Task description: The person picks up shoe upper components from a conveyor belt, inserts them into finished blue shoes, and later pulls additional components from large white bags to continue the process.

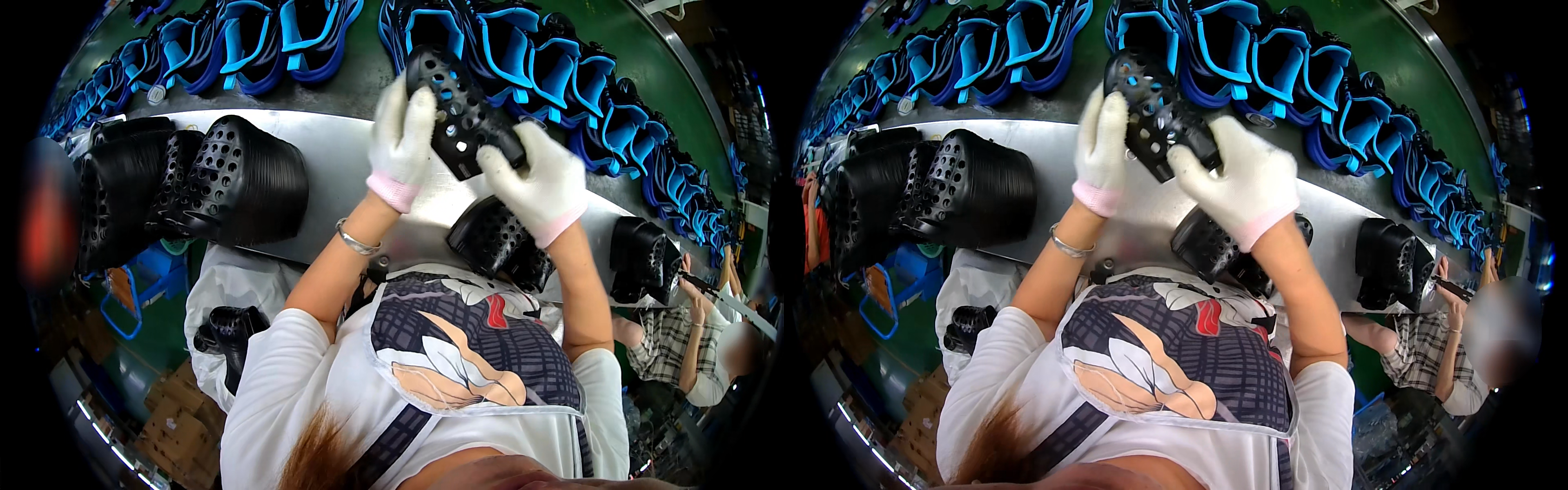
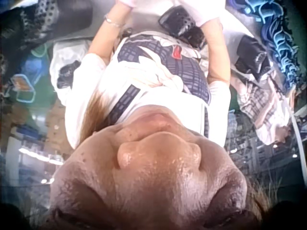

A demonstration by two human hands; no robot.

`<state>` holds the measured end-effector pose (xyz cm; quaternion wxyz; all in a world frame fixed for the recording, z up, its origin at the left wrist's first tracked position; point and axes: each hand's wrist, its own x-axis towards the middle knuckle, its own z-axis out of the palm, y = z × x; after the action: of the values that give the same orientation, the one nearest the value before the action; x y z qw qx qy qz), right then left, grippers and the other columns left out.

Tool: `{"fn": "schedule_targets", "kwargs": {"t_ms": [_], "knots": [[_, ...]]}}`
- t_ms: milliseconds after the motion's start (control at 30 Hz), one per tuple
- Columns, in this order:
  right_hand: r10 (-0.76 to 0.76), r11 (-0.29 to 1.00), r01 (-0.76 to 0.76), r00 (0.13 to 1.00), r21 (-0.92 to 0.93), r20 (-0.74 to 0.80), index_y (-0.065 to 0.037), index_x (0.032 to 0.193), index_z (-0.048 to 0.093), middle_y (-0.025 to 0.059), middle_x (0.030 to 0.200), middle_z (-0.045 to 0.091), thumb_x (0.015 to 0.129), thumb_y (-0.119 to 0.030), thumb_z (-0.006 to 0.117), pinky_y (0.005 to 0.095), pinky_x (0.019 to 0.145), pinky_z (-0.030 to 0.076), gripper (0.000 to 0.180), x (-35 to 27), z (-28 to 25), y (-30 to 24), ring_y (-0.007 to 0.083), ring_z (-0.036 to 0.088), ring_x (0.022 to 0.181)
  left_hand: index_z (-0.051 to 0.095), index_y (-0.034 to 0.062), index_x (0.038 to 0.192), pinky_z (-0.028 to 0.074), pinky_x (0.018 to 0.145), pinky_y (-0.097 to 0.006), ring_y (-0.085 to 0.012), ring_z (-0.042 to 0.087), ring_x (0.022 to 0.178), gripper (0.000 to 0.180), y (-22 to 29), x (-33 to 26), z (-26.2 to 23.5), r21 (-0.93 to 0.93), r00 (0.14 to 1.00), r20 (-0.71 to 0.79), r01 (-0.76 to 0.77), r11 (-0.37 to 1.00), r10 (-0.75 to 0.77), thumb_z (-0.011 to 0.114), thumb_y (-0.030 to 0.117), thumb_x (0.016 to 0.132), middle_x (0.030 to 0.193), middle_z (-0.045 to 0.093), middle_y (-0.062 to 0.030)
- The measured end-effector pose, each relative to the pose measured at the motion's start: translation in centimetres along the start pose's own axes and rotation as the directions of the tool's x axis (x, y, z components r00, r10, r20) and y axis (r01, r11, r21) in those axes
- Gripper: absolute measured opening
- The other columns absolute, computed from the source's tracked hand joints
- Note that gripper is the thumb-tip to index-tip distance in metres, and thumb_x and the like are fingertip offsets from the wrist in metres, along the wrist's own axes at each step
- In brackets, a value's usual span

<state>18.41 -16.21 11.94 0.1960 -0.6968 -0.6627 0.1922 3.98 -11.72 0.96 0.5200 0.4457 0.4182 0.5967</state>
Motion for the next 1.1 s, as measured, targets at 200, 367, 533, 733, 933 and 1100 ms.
{"fn": "schedule_targets", "kwargs": {"t_ms": [200, 367, 533, 733, 933, 1100], "knots": [[0.036, 0.993, -0.002, 0.955, -0.115, 0.294, 0.000, 0.082, 0.067, 0.0184, 0.068, 0.064, 0.080, -0.056, 0.060, 0.0372, 0.064, 0.052, 0.057, 8.0, -2.1, 1.3, 0.0295, 0.066, 0.065, 0.064, 0.0046, 0.108, 0.050, 0.086, -0.039, -0.0316, 0.060, 0.098, 0.029, -0.5, 2.1, -2.0, 0.541, 0.961, 0.264, -0.221, 0.812, 0.086, 0.063, 0.016, 0.082, 0.117, 0.059, -0.0142], [0.001, 0.863, 0.225, 0.895, -0.453, 0.447, 0.000, 0.091, 0.070, 0.0197, 0.084, 0.066, 0.084, -0.048, 0.055, 0.0403, 0.073, 0.052, 0.051, 14.3, -2.4, -2.9, 0.0324, 0.065, 0.079, 0.065, 0.0057, 0.101, 0.051, 0.079, -0.037, -0.0307, 0.061, 0.091, 0.024, -2.3, 3.1, -1.5, 0.686, 0.949, 0.239, -0.316, 0.655, 0.207, 0.069, 0.019, 0.082, 0.107, 0.062, -0.0102], [-0.005, 0.754, 0.254, 0.924, -0.606, 0.382, -0.004, 0.095, 0.074, 0.0197, 0.100, 0.070, 0.086, -0.049, 0.049, 0.0421, 0.085, 0.053, 0.052, 15.4, 2.5, -5.0, 0.0351, 0.067, 0.096, 0.066, 0.0100, 0.101, 0.051, 0.078, -0.041, -0.0287, 0.061, 0.094, 0.023, -2.2, 3.4, -1.4, 0.737, 0.948, 0.232, -0.318, 0.596, 0.218, 0.069, 0.023, 0.082, 0.101, 0.063, -0.0061], [0.042, 0.828, 0.123, 0.959, -0.546, 0.279, -0.004, 0.093, 0.072, 0.0180, 0.092, 0.068, 0.086, -0.041, 0.053, 0.0410, 0.079, 0.053, 0.043, 18.0, 8.8, -2.3, 0.0322, 0.066, 0.088, 0.067, 0.0081, 0.110, 0.050, 0.087, -0.040, -0.0336, 0.062, 0.102, 0.035, 0.2, 6.0, -0.4, 0.877, 0.887, 0.315, -0.136, 0.460, -0.338, 0.065, 0.032, 0.085, 0.115, 0.064, -0.0128], [-0.068, 0.786, 0.302, 0.910, -0.539, 0.410, -0.005, 0.099, 0.073, 0.0187, 0.105, 0.070, 0.090, -0.032, 0.053, 0.0414, 0.086, 0.053, 0.034, 17.9, 9.3, -2.2, 0.0335, 0.067, 0.099, 0.071, 0.0055, 0.101, 0.054, 0.077, -0.038, -0.0295, 0.069, 0.079, 0.037, 0.5, 9.2, -0.2, 0.942, 0.682, 0.300, -0.099, 0.322, -0.667, 0.061, 0.038, 0.085, 0.090, 0.071, -0.0148], [0.072, 0.810, 0.142, 0.939, -0.569, 0.337, -0.004, 0.105, 0.072, 0.0180, 0.111, 0.069, 0.092, -0.016, 0.049, 0.0415, 0.088, 0.054, 0.029, 20.2, 11.4, -1.6, 0.0326, 0.067, 0.105, 0.070, 0.0047, 0.097, 0.054, 0.068, -0.037, -0.0267, 0.068, 0.067, 0.038, 2.0, 10.1, 0.7, 0.966, 0.634, 0.227, -0.051, 0.254, -0.740, 0.060, 0.039, 0.084, 0.080, 0.070, -0.0145]]}}
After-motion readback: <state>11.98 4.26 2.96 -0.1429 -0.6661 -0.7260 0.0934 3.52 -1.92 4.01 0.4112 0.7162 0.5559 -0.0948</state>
